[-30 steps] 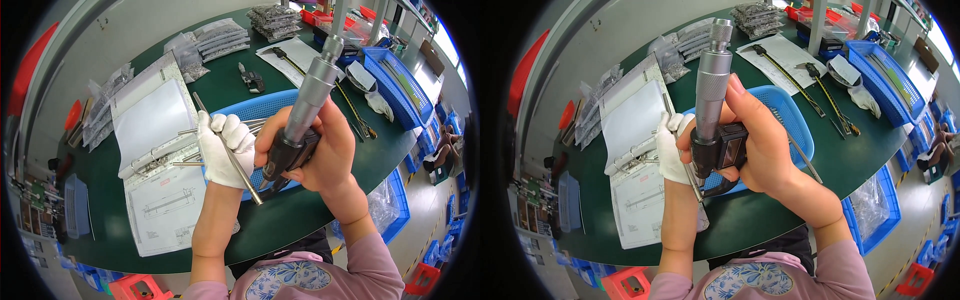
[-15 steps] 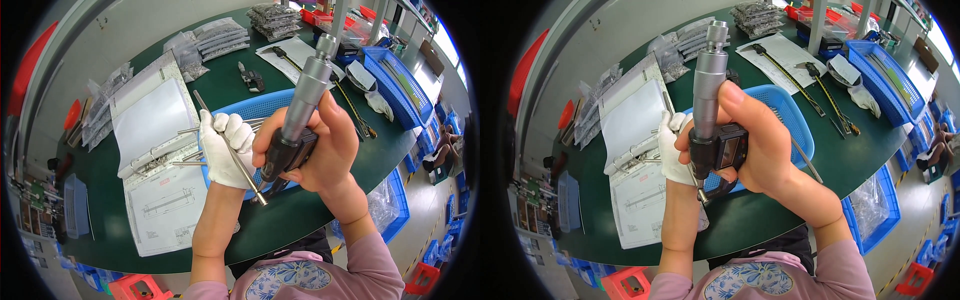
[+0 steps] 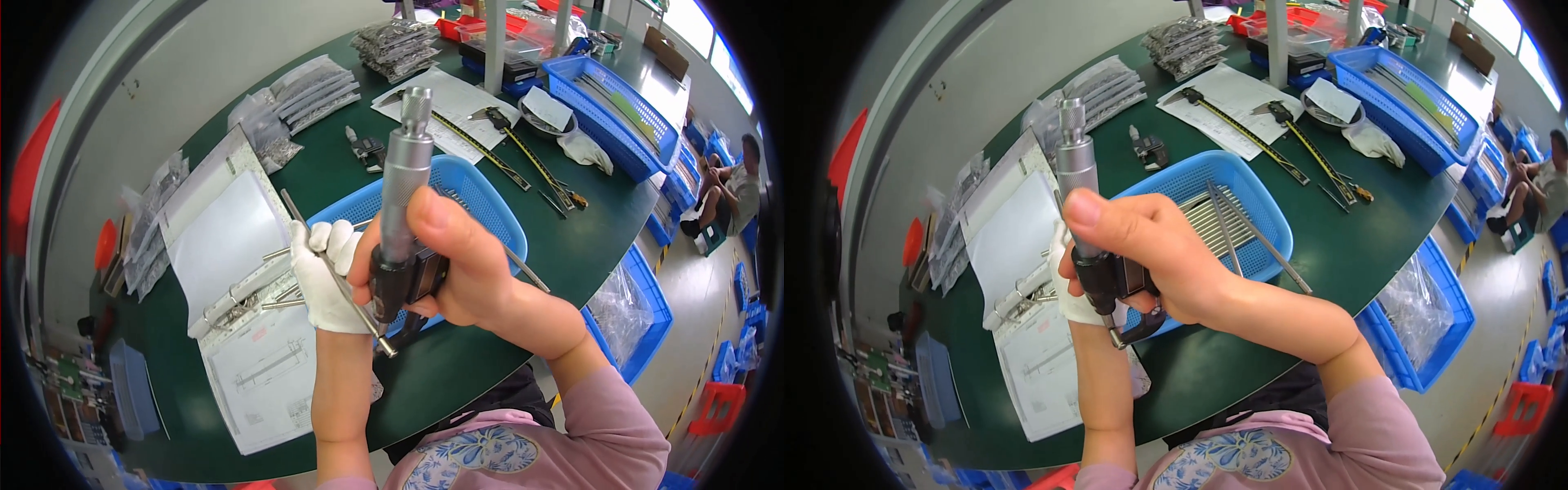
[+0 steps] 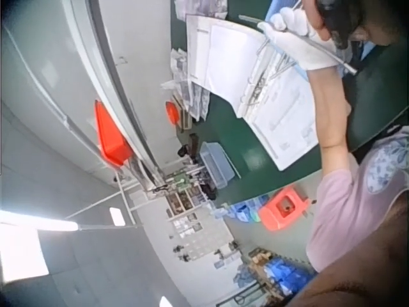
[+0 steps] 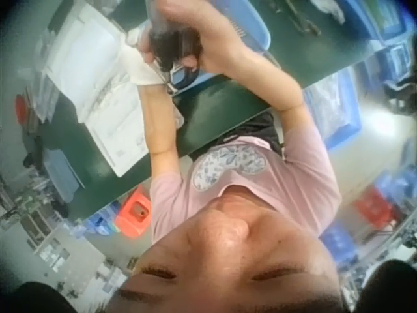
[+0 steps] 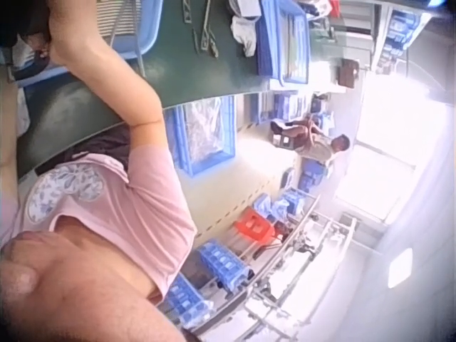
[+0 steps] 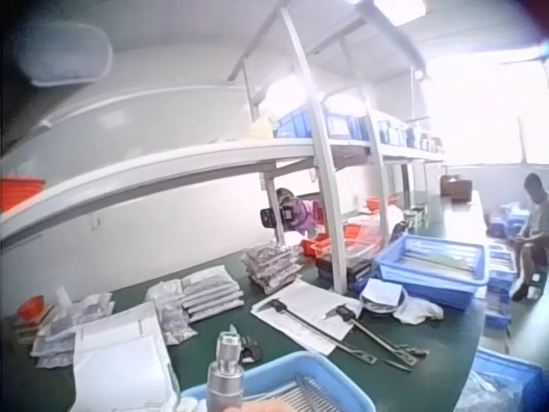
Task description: Measuring the diameter of multiple metal rods using a precision micrometer and referring to a technical specification binder.
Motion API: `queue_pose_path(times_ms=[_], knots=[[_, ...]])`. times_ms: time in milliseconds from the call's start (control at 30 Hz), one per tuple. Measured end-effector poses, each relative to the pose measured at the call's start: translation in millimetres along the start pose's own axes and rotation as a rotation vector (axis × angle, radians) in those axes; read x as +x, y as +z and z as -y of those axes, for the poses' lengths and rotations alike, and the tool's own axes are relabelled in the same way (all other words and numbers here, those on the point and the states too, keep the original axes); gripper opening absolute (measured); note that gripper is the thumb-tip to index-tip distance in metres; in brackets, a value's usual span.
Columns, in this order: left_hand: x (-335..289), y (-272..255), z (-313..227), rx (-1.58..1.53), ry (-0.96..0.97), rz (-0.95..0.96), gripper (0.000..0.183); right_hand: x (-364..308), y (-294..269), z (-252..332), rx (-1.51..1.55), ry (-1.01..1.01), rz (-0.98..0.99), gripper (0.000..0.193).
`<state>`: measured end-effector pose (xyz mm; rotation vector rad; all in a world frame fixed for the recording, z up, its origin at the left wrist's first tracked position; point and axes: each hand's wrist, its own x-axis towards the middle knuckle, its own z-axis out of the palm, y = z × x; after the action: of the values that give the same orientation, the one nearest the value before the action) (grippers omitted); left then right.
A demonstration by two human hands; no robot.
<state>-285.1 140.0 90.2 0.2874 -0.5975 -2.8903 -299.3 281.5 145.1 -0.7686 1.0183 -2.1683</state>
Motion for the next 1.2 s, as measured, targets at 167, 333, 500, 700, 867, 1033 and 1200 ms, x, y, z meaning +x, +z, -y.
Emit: queue_pose_path(times_ms=[167, 333, 500, 700, 867, 1033, 1200], knots=[[3.2, -3.4, 3.5, -0.112, -0.008, 0.008, 0.045, -0.5, 2.2, 0.1, -0.042, 0.017, -0.022, 0.056], [-3.9, -2.4, 0.5, -0.229, -0.033, 0.221, 0.045, 1.1, 3.8, 2.3, -0.171, 0.058, -0.075, 0.079], [-1.7, 11.7, -2.1, 0.039, 0.064, -0.075, 0.047, 1.2, 1.8, 7.4, -0.107, 0.052, -0.077, 0.078], [-8.7, 21.9, -1.6, -0.128, -0.003, -0.026, 0.049, 1.6, 2.0, 4.5, -0.020, 0.040, -0.094, 0.076], [-7.9, 24.9, 1.1, -0.090, 0.032, -0.109, 0.048, 2.6, -1.5, 1.2, 0.028, 0.037, -0.024, 0.074], [-5.1, 18.2, 0.9, -0.056, 0.037, -0.082, 0.048, 3.5, -1.2, -1.0, 0.015, -0.015, 0.014, 0.074], [-3.4, 18.5, 6.1, 0.031, 0.040, -0.091, 0.046, 0.8, -4.8, -1.3, -0.197, -0.063, -0.001, 0.071]])
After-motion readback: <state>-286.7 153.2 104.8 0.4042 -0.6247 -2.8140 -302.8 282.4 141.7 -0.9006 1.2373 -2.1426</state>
